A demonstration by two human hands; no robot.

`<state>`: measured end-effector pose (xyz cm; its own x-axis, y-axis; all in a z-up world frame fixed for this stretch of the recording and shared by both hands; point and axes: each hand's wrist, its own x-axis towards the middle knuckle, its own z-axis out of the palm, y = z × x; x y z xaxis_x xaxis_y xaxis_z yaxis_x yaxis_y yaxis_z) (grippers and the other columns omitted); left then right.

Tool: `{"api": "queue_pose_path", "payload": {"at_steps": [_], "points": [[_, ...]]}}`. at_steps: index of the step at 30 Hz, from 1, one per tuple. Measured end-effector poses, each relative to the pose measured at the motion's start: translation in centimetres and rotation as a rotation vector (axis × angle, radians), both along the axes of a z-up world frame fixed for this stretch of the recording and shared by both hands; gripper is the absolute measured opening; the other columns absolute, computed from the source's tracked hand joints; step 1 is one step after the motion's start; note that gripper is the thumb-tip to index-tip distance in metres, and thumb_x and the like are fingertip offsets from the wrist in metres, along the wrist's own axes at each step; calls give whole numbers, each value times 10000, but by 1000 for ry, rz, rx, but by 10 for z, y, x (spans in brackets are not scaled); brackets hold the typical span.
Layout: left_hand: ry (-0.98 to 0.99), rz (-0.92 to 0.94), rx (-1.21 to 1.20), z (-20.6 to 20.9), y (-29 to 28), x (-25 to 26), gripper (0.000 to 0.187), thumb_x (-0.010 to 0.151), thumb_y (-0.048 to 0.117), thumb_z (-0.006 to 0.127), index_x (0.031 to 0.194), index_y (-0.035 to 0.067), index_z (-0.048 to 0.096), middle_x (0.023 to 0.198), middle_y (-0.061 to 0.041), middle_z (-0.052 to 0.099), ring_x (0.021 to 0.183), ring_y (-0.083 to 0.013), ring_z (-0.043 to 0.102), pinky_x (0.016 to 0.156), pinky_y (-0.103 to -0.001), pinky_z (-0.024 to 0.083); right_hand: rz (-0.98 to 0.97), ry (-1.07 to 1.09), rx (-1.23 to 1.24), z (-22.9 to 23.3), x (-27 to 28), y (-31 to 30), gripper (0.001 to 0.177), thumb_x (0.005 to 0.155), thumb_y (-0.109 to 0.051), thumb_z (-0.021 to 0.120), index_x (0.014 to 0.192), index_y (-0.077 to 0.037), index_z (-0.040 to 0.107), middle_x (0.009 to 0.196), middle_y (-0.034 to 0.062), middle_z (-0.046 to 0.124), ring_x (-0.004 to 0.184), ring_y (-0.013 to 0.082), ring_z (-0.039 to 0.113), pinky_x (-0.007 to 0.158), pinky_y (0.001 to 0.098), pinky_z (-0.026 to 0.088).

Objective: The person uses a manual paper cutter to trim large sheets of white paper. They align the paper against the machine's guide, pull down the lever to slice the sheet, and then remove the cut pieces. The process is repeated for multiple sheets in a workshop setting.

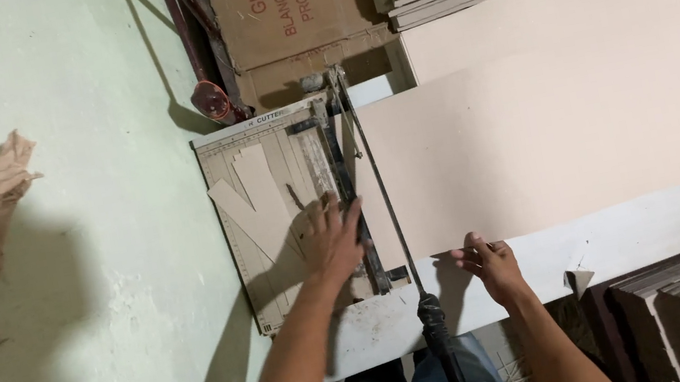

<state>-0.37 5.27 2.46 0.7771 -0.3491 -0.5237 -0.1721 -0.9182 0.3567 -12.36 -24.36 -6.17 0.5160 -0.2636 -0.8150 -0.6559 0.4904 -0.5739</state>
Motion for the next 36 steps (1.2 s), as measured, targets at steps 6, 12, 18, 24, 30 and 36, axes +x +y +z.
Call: {"api": "queue_pose_path", "payload": {"at_steps": [6,12,18,24,30,36], "points": [[236,45,211,-21,-49,6,1112,879,461,766,1670,172,39,1686,-301,-55,1537,-526,-69,1156,-763,90,214,161,-170,21,18,1,552,1012,-457,696,1177,60,594,955,153,658,888,298,697,840,531,610],[248,-22,435,-3,-59,14,1027,906,490,733,1634,39,166,1680,-284,-133,1550,-492,-101,1120,-683,322,1339,254,-626,162,31,82,544,953,-708,437,1411,-420,496,670,22,780,751,271,802,777,417,642],[240,1,393,-29,-57,12,1313,826,421,850,1646,184,-148,1668,-284,-202,1529,-510,-104,1140,-676,287,1364,116,-811,101,-49,119,713,930,-478,601,1499,-202,273,654,136,714,593,407,690,543,499,526],[291,19,340,-31,-59,8,1208,901,315,798,1651,167,-138,1659,-279,-245,1530,-513,-128,1141,-701,254,1242,50,-946,12,-87,106,607,940,-424,600,1451,-218,346,838,142,736,672,426,703,556,522,520],[231,20,323,-36,-56,6,1276,842,403,857,1652,142,-94,1661,-301,-202,1527,-523,-113,1158,-691,252,1217,63,-820,37,-79,113,533,937,-339,587,1403,-215,358,804,157,739,633,432,687,540,501,510],[265,58,310,-30,-51,8,1253,865,380,833,1650,189,-125,1672,-254,-231,1543,-477,-139,1201,-700,112,1231,92,-723,73,-55,107,562,957,-373,576,1424,-198,317,1015,256,742,875,537,692,686,579,522]]}}
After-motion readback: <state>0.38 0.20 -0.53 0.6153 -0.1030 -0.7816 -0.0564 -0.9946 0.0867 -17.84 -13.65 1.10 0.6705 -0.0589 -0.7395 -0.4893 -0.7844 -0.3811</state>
